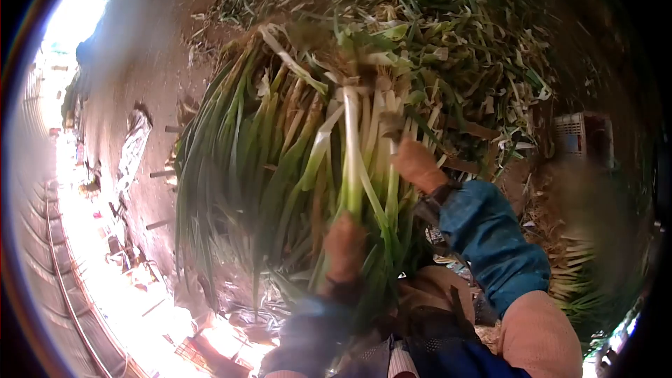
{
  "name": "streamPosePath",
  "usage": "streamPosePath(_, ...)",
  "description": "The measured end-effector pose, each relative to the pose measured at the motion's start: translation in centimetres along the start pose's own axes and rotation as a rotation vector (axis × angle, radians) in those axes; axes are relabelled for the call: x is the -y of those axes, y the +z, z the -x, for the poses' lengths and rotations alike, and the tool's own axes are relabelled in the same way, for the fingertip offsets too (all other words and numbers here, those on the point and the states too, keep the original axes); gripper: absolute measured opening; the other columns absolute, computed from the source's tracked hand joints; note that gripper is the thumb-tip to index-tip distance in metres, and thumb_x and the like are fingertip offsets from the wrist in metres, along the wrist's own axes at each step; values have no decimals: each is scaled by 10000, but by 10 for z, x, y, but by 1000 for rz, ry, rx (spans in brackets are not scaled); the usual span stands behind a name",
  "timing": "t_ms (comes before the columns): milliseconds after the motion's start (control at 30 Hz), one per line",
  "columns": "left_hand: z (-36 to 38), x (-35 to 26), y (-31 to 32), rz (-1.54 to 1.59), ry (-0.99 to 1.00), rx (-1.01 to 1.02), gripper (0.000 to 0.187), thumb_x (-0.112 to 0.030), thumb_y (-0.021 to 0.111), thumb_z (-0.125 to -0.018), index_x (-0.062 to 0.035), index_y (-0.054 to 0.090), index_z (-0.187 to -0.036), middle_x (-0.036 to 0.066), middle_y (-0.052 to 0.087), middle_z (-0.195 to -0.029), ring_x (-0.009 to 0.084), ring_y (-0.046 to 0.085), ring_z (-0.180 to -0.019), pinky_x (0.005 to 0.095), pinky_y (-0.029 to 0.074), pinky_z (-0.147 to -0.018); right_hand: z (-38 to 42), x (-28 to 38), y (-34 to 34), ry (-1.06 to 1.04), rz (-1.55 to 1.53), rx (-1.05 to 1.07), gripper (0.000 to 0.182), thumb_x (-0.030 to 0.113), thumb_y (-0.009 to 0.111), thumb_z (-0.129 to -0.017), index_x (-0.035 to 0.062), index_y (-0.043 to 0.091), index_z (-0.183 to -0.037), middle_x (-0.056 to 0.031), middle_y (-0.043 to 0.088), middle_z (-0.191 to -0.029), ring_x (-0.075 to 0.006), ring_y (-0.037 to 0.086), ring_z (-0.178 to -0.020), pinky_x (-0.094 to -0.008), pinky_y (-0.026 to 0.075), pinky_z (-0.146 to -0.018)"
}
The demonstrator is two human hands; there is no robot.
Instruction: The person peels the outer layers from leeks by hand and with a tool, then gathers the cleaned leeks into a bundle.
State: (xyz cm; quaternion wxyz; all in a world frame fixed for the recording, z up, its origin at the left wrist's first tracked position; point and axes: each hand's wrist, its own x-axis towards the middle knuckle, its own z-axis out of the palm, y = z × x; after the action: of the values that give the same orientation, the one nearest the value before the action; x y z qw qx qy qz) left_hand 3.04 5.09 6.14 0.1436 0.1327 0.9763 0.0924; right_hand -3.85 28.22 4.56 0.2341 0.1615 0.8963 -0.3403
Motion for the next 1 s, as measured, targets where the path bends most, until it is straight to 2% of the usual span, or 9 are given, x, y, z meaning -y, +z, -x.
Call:
streamPosePath(100,18,-18,18,182,49,47,255,-140,552,-775,-68,508,-1015,120,573,-793,310,587,-732,450,462,-569,35,-3,13,-53,-71,-181,566,299,578,-793,-128,399,-1119,-247,584,-652,-395,589,-602,-452,486,-569)
streamPosePath(233,-15,8,-8,142,277,314,156,-109,526,-784,-52,533,-929,113,533,-772,324,561,-742,440,454,-602,81,13,32,-147,48,56,625,311,580,-796,-139,377,-1179,-243,594,-680,-411,589,-639,-465,483,-590)
streamPosePath(333,-80,61,-14,189,282,-226,124,-69,494,-784,-41,537,-896,123,520,-812,327,539,-819,427,452,-658,77,8,39,-107,11,83,668,323,589,-792,-134,350,-1217,-261,601,-736,-423,591,-692,-467,484,-623)
streamPosePath(367,-103,61,-30,50,170,-284,143,-55,489,-780,-39,536,-914,127,524,-847,324,532,-840,415,451,-685,81,13,44,-113,-1,99,685,327,594,-790,-133,338,-1228,-266,602,-754,-424,592,-708,-465,485,-634)
streamPosePath(533,-187,110,-8,-186,208,-296,180,-20,474,-803,-24,525,-975,146,536,-986,330,530,-924,397,445,-786,94,42,50,-134,-53,127,637,298,607,-776,-74,339,-1218,-252,614,-772,-408,609,-743,-481,491,-675)
streamPosePath(733,-195,112,18,-168,-84,116,234,-36,518,-775,-47,518,-1009,161,577,-993,367,548,-953,432,445,-794,102,50,55,-122,-81,121,683,325,620,-789,-102,330,-1237,-270,606,-793,-412,604,-751,-461,492,-662)
streamPosePath(833,-179,114,13,30,-51,28,285,-40,591,-729,-11,540,-1008,216,592,-799,369,591,-787,456,469,-672,110,58,53,-63,-126,178,623,298,599,-786,-65,338,-1221,-264,611,-810,-423,600,-763,-485,484,-675)
streamPosePath(933,-177,131,-3,204,16,189,343,-172,610,-771,-40,524,-1076,163,605,-1007,374,591,-893,425,487,-723,120,62,45,-53,-152,242,653,290,593,-789,-69,311,-1257,-261,613,-816,-427,598,-768,-487,482,-683)
streamPosePath(1000,-177,144,-18,674,-218,377,355,-195,600,-806,-32,530,-1113,122,612,-977,309,602,-877,370,497,-708,130,62,46,-70,-158,222,663,285,588,-791,-69,298,-1271,-262,613,-818,-429,598,-772,-491,480,-688)
